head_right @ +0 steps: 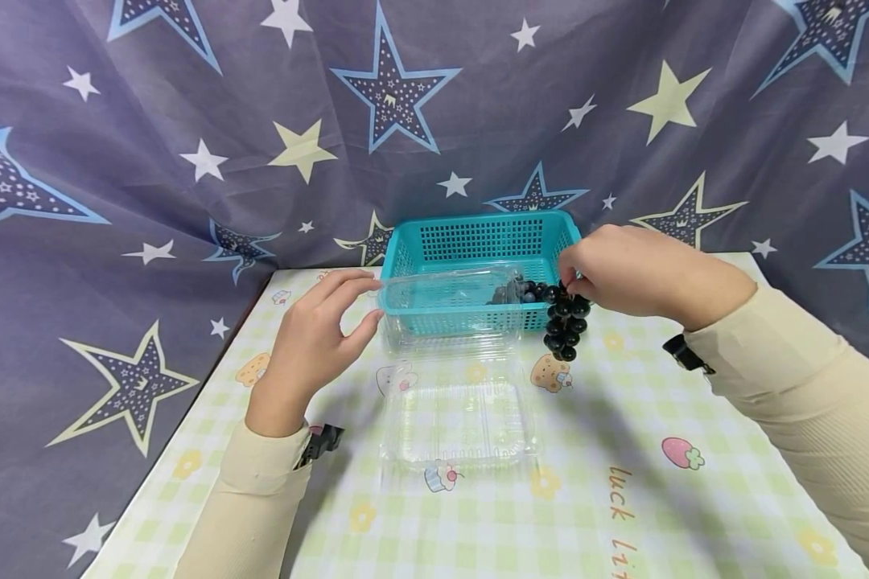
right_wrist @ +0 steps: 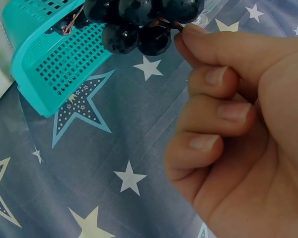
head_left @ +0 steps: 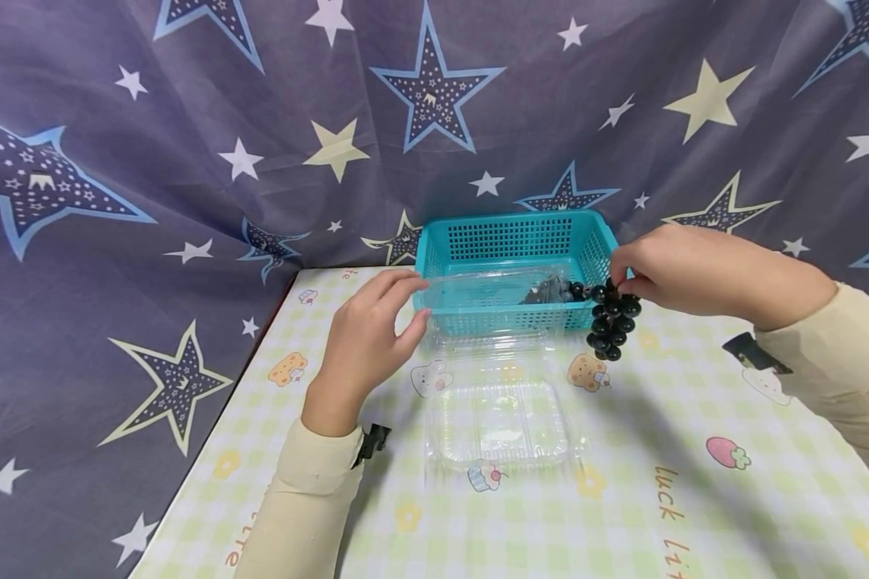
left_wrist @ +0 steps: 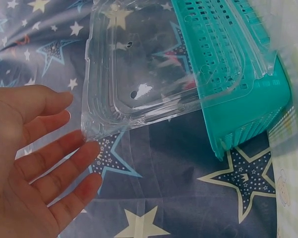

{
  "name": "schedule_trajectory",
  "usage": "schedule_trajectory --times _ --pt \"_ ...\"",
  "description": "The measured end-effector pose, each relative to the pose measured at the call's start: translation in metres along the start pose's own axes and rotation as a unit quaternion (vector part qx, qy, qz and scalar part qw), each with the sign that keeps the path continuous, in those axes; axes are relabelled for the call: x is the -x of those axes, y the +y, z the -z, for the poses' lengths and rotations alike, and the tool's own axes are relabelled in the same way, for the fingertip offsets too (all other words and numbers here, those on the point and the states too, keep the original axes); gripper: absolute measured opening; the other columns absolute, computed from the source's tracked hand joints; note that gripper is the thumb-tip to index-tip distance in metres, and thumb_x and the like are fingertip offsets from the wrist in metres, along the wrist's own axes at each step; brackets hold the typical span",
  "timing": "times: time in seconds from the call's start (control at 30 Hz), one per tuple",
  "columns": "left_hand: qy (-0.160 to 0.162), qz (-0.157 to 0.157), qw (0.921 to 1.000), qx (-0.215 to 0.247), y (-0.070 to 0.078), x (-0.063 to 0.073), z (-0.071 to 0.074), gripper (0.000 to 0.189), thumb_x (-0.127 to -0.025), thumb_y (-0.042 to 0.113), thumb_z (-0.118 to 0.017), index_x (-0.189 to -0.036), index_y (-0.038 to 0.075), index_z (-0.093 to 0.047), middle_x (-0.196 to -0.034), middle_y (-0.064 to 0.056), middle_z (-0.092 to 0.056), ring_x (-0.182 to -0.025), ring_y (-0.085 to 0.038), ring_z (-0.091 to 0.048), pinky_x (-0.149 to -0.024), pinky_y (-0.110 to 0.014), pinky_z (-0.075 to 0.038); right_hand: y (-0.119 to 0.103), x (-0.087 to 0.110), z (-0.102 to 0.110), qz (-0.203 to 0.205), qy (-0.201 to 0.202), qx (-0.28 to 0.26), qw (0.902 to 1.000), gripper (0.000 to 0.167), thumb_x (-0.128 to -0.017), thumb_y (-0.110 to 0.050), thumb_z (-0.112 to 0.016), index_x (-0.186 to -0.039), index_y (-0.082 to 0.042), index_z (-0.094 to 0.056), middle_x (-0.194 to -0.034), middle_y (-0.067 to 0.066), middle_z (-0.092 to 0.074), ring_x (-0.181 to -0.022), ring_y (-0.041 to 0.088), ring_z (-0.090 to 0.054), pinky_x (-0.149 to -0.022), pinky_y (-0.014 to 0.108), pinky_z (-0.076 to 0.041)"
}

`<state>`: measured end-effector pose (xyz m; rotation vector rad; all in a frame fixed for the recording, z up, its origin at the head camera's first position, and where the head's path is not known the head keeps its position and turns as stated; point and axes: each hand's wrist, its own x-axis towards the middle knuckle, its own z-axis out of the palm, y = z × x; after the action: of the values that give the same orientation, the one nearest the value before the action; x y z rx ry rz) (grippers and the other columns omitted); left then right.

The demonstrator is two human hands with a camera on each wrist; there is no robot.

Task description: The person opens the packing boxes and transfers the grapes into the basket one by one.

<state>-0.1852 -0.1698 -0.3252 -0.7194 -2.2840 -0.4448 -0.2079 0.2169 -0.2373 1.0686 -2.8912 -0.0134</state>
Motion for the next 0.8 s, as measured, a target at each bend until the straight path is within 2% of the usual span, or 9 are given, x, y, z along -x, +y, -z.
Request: schedule_trajectory --times 0.37,0.6,0.8 --pt "-0.001 -0.003 1.0000 0.001 -0.001 0.000 0.000 0.032 -0.091 0.019 -0.075 -0.123 0.013 -0.073 -0.129 -0.006 -0.068 -0.117 -0.023 -0.068 -0.090 -0.045 -0.059 0.013 -0.008 0.002 -0.028 0.003 0.007 0.9996 0.008 -0.095 -0.011 -0.072 -0.099 -0.018 -0.073 -0.092 -0.006 -0.071 -0.070 0.007 -0.059 -0.066 0.035 -0.054" --pt "-0.002 -0.003 1.0000 0.001 -0.001 0.000 0.001 0.032 -0.091 0.019 -0.075 -0.122 0.013 -0.073 -0.129 -0.005 -0.068 -0.117 -0.023 -0.068 -0.090 -0.044 -0.059 0.027 -0.010 0.000 -0.028 0.011 0.006 0.9995 0.004 -0.096 -0.012 -0.072 -0.095 -0.016 -0.071 -0.086 -0.006 -0.068 -0.069 0.008 -0.058 -0.064 0.033 -0.052" --pt "-0.003 -0.001 1.0000 0.004 -0.001 0.000 0.001 0.031 -0.091 0.020 -0.075 -0.121 0.013 -0.073 -0.129 -0.005 -0.068 -0.117 -0.023 -0.068 -0.091 -0.044 -0.059 0.032 -0.012 0.003 -0.030 0.013 0.007 0.9994 0.006 -0.095 -0.010 -0.072 -0.099 -0.015 -0.073 -0.091 -0.004 -0.071 -0.072 0.009 -0.060 -0.066 0.035 -0.054"
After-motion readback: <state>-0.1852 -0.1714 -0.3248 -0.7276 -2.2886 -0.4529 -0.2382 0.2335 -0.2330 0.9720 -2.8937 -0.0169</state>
